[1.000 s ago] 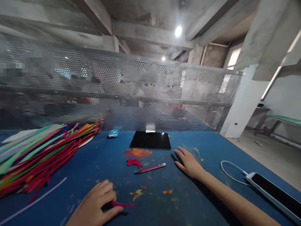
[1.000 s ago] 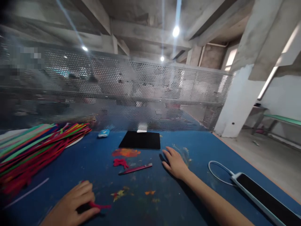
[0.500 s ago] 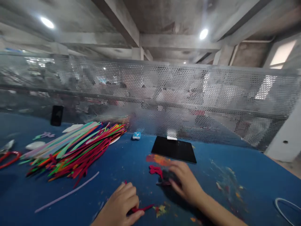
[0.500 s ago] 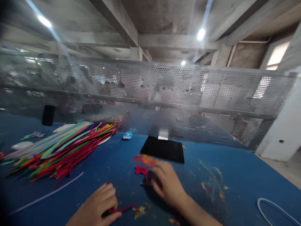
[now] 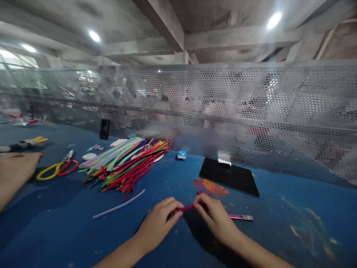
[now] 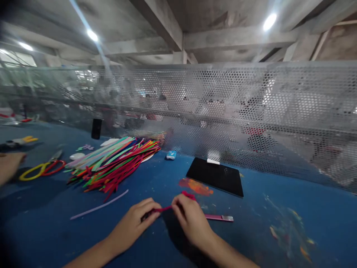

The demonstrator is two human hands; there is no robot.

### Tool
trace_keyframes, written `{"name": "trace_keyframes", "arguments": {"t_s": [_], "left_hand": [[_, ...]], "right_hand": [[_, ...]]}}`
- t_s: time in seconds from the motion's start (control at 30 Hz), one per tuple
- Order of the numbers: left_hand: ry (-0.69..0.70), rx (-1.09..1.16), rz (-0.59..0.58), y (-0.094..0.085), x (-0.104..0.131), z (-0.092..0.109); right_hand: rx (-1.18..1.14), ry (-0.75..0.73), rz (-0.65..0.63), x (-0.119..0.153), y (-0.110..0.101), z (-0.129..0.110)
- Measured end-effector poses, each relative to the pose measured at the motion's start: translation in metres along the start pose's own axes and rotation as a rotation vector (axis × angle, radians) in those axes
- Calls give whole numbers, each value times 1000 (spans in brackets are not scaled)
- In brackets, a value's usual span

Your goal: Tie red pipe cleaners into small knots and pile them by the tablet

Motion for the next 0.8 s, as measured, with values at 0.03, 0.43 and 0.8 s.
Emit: {"name": "trace_keyframes", "arguments": {"t_s": [0.03,0.43,0.8], "left_hand": [[-28,25,22,-4,-2,-3],[-525,665,164,2,-4,-29],[-930,1014,-213,18,5,-29]], "right_hand": [[-42,37,47,-4,0,5],[-233,218,108,2,0,40],[-110,173,77,11,2,34]]}}
Point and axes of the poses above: each hand's wrist, its own x-axis away from the middle knuckle, its own y-axis out of the palm, z = x × y, the point moved 3 cm from there along -x, towards the middle knuckle, and after that the axes turned 14 degrees about z, right-handed, at the moved point
